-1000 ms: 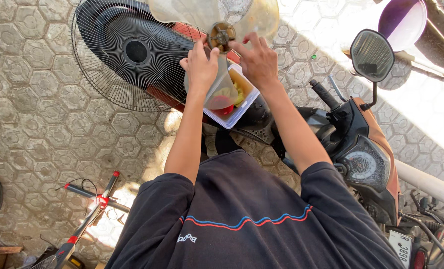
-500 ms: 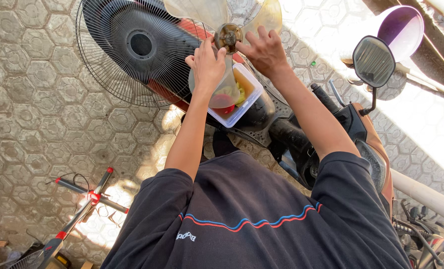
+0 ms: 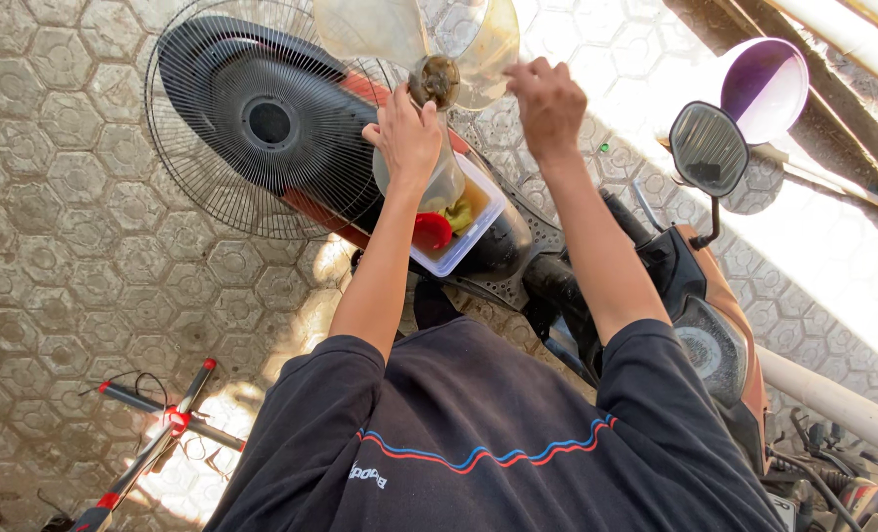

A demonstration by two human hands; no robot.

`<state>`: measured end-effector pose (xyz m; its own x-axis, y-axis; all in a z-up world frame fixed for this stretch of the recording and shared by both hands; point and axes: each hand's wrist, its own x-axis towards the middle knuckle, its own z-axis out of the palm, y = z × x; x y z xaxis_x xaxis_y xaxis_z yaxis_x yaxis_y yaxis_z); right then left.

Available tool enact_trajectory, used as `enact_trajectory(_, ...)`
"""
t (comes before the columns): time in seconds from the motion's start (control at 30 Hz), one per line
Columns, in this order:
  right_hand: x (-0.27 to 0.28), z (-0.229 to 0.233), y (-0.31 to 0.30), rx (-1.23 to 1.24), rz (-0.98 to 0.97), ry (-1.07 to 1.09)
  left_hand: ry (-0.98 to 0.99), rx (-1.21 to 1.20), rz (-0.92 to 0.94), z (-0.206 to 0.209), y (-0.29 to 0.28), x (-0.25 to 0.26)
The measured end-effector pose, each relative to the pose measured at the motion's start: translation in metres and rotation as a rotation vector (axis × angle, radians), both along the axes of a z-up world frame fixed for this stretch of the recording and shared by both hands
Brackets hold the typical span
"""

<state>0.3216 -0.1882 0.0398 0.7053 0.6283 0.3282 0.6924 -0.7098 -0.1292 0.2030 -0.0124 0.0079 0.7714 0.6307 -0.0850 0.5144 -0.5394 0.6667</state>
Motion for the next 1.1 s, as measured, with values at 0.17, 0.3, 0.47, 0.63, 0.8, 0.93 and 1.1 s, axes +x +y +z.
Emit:
enact_trajectory(0.17, -0.009, -0.005, 0.014, -0.058, 0.256, -0.031, 0.021, -0.05, -0.011, 0.001, -0.004, 0.006)
enact_trajectory(0.3, -0.016, -0.011, 0.022, -0.184, 0.208, -0.097, -0.003, -0.085, -0.002, 0.003, -0.003, 0.009)
enact_trajectory(0.47, -0.018, -0.027, 0.028, 0.04, 0.145, 0.503, -0.04, 0.018, -0.041, 0.002, 0.004, 0.01)
enact_trajectory(0.63, -0.005, -0.022, 0.024, -0.231, 0.204, 0.097, -0.022, -0.02, -0.077, 0.003, 0.009, 0.009)
enact_trajectory(0.8, -0.029, -0.031, 0.032, -0.304, -0.007, 0.168, -0.15, 0.067, -0.127, 0.002, 0.01, 0.019)
enact_trajectory(0.93, -0.032, -0.045, 0.036, 0.444, -0.08, 1.191, -0.071, 0.058, -0.164, -0.003, 0.013, 0.022)
enact_trajectory(1.1, -0.013, -0.024, 0.041, -0.059, 0.03, 0.302, -0.09, 0.031, -0.177, -0.005, 0.029, 0.025)
